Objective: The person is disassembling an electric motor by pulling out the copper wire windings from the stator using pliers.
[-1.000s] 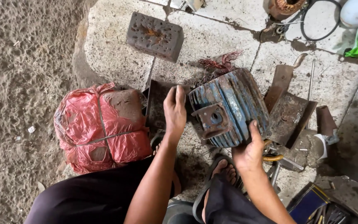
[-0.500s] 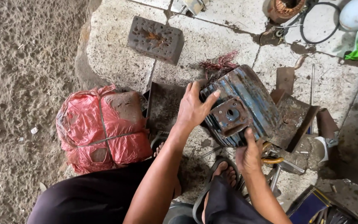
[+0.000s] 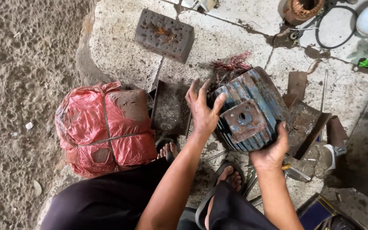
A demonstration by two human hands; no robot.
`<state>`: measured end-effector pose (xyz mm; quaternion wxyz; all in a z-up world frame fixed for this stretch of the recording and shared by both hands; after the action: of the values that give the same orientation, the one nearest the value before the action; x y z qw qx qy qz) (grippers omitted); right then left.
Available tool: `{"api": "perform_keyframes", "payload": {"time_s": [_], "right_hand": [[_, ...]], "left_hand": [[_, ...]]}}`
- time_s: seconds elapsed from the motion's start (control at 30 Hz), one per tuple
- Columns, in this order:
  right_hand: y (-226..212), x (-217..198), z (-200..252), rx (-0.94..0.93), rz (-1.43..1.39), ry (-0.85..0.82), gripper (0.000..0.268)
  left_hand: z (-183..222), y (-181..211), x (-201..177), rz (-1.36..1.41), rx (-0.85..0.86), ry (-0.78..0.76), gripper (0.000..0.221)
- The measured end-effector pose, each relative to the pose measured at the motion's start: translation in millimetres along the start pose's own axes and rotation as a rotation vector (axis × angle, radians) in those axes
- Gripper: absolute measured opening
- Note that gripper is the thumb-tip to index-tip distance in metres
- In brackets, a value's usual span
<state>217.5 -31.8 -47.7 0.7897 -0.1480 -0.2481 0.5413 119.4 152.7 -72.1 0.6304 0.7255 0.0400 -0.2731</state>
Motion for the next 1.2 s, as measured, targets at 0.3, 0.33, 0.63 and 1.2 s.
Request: {"api": "perform_keyframes", "payload": {"time_s": [0.3, 0.33, 0.63, 1.2], "right_hand": [[-10, 16, 29, 0.028, 0.133, 0.156, 0.033], [-11, 19, 33, 0.032, 0.140, 0.155, 0.033], [-32, 18, 61, -0.011, 0.410, 0.133, 0.024], [19, 41, 93, -0.155, 0.782, 0.056, 0.057]], "left_hand": [[13, 2, 19, 0.257, -0.185, -0.029, 0.068], [17, 0, 20, 0.254, -0.190, -0.023, 0.068], [63, 19, 2, 0.361, -0.471, 0.122, 0.069], [118, -81, -43, 0.355, -1.019, 1.012, 0.037]]}}
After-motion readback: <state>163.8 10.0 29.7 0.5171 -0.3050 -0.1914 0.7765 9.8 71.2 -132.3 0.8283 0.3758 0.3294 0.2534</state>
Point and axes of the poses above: each hand's wrist, its own z-axis away from the middle knuckle, its own x-axis out of the palm, y = z × x, the point moved 6 cm from there along -z, towards the middle knuckle, and after that the axes turned 4 degrees about y, right-handed, at the moved point
